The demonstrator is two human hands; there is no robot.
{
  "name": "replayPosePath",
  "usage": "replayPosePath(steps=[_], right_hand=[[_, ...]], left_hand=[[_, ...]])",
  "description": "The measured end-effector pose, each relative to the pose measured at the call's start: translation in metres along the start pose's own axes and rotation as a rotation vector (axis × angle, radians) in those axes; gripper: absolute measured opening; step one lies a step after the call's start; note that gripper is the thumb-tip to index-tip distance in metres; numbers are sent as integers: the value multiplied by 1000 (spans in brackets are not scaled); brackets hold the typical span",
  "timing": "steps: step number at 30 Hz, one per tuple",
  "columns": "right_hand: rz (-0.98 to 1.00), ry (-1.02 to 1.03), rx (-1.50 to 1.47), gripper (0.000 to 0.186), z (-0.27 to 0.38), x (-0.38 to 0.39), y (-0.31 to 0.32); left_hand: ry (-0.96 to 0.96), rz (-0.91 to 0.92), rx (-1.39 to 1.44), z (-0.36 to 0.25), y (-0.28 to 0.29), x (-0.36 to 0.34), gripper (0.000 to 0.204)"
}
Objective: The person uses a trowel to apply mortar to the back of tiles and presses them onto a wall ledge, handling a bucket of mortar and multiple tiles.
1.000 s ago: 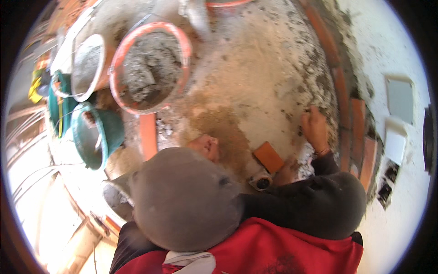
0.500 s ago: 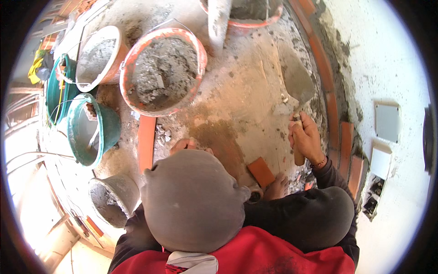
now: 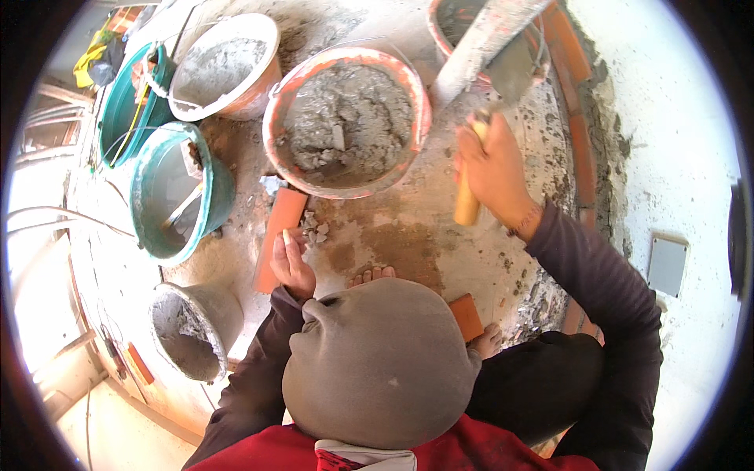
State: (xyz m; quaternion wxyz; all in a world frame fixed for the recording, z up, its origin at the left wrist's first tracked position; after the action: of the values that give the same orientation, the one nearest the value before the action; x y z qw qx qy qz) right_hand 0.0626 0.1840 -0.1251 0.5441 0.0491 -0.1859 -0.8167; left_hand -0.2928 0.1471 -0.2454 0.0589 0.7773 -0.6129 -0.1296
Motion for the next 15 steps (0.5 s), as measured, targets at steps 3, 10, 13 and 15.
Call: replayPosePath(steps=[3,10,13,15], right_hand=[[76,-17,23,17,-19,44,8],[209,-251,300,11,-56,113,80],[424,-131,575,12,-34,104,94],[445,136,818,15,10,83,84]], left_hand=[[34,-10,171,21,2,-20,26],[111,54,165,4,-9,-72,19],[94,43,-46,5,-1,-70,22],[-76,52,-469,0,15,-60,40]])
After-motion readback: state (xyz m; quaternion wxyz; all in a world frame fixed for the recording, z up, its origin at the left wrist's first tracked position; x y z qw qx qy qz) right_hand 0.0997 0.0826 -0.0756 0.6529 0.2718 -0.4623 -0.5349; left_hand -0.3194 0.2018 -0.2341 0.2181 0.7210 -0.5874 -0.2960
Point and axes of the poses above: each hand's wrist, its own x-axis away from the middle knuckle, its own y-axis out of the back of the hand, z = x × y, the point moved 6 cm from there along -x, towards the middle knuckle, and after that the axes turned 3 degrees about -z, right-handed, at the moved point
